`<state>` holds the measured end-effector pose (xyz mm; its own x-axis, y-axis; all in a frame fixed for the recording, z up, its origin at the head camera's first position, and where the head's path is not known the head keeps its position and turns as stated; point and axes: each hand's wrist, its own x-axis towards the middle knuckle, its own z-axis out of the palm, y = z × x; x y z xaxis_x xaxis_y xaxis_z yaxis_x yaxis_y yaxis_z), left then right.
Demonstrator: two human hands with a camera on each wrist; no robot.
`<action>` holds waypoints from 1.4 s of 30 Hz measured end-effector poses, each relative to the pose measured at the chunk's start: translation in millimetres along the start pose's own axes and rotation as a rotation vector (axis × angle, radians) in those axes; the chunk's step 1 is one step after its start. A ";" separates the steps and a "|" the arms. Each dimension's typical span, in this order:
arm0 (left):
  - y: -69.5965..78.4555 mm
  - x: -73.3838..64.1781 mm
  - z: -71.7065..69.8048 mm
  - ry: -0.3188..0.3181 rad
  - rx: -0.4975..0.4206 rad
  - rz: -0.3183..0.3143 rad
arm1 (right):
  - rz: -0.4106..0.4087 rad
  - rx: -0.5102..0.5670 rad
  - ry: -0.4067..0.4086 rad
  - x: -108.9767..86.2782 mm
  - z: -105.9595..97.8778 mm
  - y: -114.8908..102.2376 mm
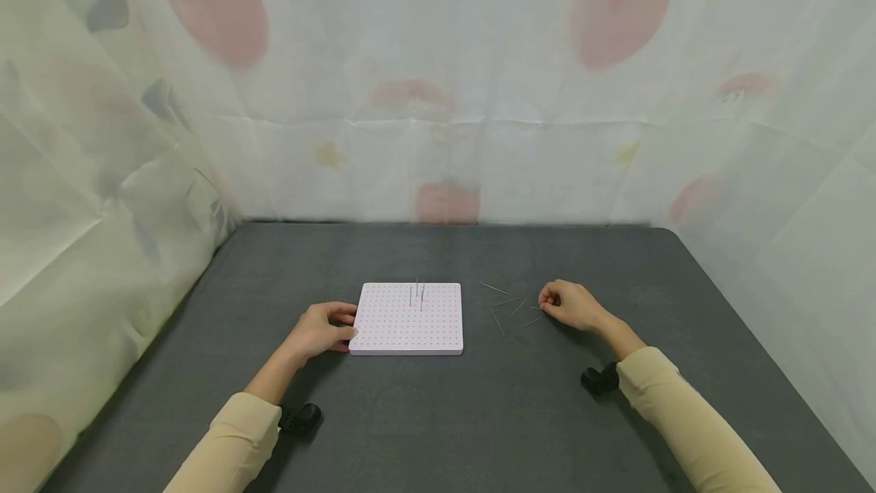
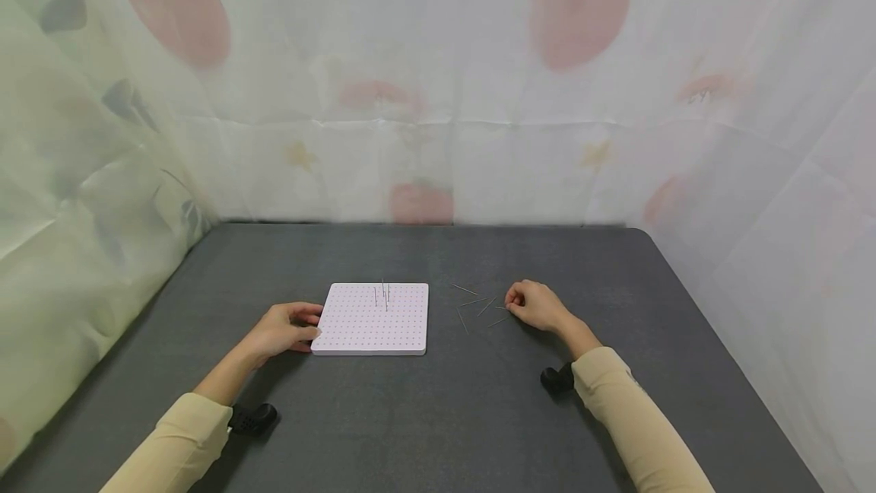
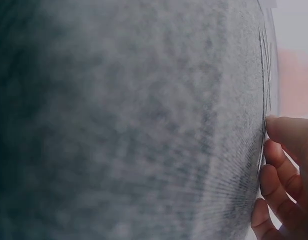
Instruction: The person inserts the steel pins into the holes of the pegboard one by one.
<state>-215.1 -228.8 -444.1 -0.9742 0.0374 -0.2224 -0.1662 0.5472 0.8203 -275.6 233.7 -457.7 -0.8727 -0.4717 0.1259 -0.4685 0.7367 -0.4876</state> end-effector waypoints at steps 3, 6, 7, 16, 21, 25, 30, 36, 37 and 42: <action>-0.2 0.0 0.3 0.002 0.000 0.001 | -0.002 -0.002 0.006 0.5 0.1 0.6; -0.7 0.1 0.5 0.001 0.000 0.003 | 0.002 0.002 0.001 0.3 -0.3 0.6; -0.8 0.1 0.5 0.001 -0.001 0.004 | 0.004 0.005 -0.003 0.0 -0.6 0.4; -0.9 -0.5 1.0 0.011 0.001 0.003 | 0.008 0.000 -0.024 -1.2 -2.3 -1.5; -0.3 -0.3 1.4 0.017 0.008 0.004 | 0.007 -0.002 -0.017 -0.6 -0.9 -2.2; 0.2 -0.4 1.6 0.020 0.011 0.005 | 0.017 -0.005 -0.012 -0.2 -0.5 -2.4; 0.5 -0.8 1.9 0.021 0.011 0.007 | 0.023 -0.018 -0.019 0.3 -0.6 -1.9; 1.0 -1.7 1.4 0.016 0.004 0.010 | 0.013 -0.027 -0.019 1.2 0.6 -1.5; 1.1 -2.0 1.3 0.014 0.003 0.011 | 0.008 -0.029 -0.018 1.3 0.6 -1.5; 0.8 -2.2 0.9 0.013 0.006 0.014 | 0.046 -0.022 -0.029 2.8 0.3 -2.9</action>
<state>-213.0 -227.7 -443.5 -0.9783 0.0344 -0.2044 -0.1520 0.5515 0.8202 -276.6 230.1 -456.2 -0.8891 -0.4509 0.0790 -0.4316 0.7682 -0.4728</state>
